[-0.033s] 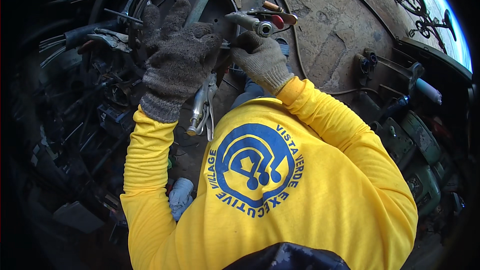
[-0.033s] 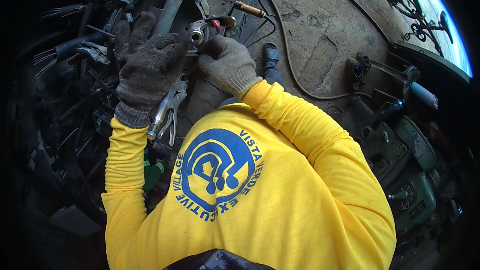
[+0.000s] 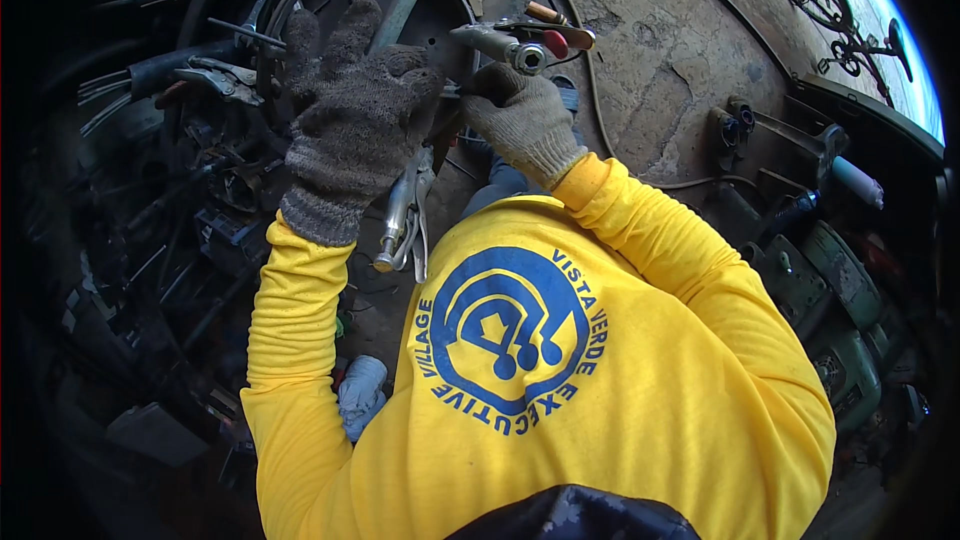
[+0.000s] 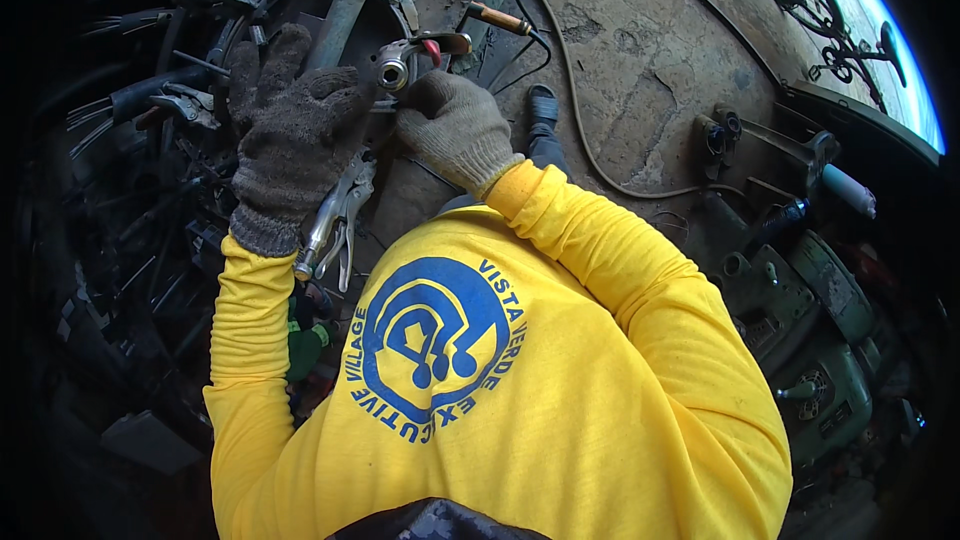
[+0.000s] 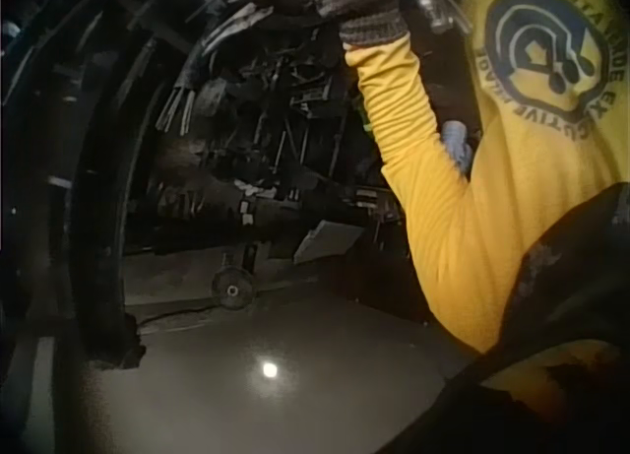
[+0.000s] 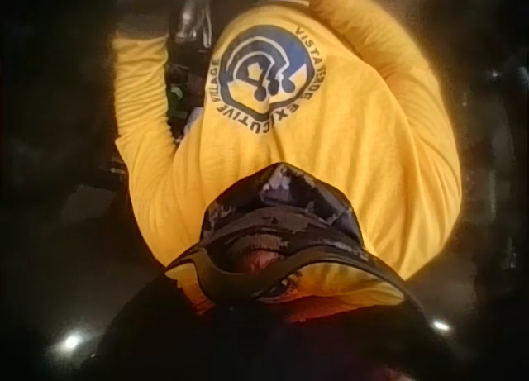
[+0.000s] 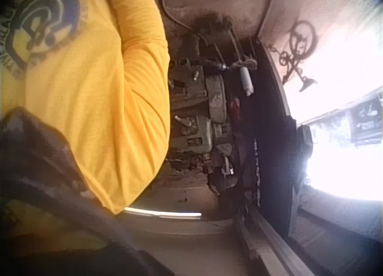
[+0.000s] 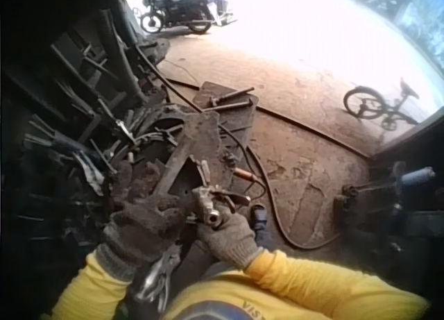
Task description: The person holds a metal rod against a curved metal frame and uses a welding tool to fuse the joints while using a clamp to secure the components.
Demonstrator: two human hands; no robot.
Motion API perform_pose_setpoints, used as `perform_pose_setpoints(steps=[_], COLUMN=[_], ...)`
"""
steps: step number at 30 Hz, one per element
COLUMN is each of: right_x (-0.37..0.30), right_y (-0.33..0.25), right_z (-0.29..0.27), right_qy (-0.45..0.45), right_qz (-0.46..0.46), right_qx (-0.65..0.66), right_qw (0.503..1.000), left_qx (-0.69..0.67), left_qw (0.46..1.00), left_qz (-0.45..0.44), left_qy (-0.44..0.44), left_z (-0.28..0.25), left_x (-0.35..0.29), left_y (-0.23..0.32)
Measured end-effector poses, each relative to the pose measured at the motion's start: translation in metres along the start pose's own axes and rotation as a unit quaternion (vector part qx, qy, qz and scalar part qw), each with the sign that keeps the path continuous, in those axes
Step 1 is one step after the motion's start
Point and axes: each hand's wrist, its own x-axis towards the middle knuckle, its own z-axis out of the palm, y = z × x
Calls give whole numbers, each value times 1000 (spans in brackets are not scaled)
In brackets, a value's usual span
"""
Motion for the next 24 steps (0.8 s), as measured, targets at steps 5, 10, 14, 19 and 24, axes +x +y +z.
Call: perform_pose_setpoints(steps=[5,10,14,19,24], right_x=[-1,0,1,2,2], right_y=[-6,-6,-6,-1,8], right_z=[-1,-1,-1,-1,-13], right_qy=[-2,-8,-9,-25,-28], right_qz=[21,37,38,42,55], right_qx=[10,20,21,50,176], right_qw=[1000,999,999,998,983], left_qx=[0,-16,4,1,-41], left_qw=[1000,1000,999,1000,999], left_qz=[3,-14,-13,12,-25], left_qy=[-6,-20,-33,-9,-3], left_z=[-1,0,-2,2,-6], left_x=[0,-1,-2,-3,3], left_y=[0,1,2,-2,6])
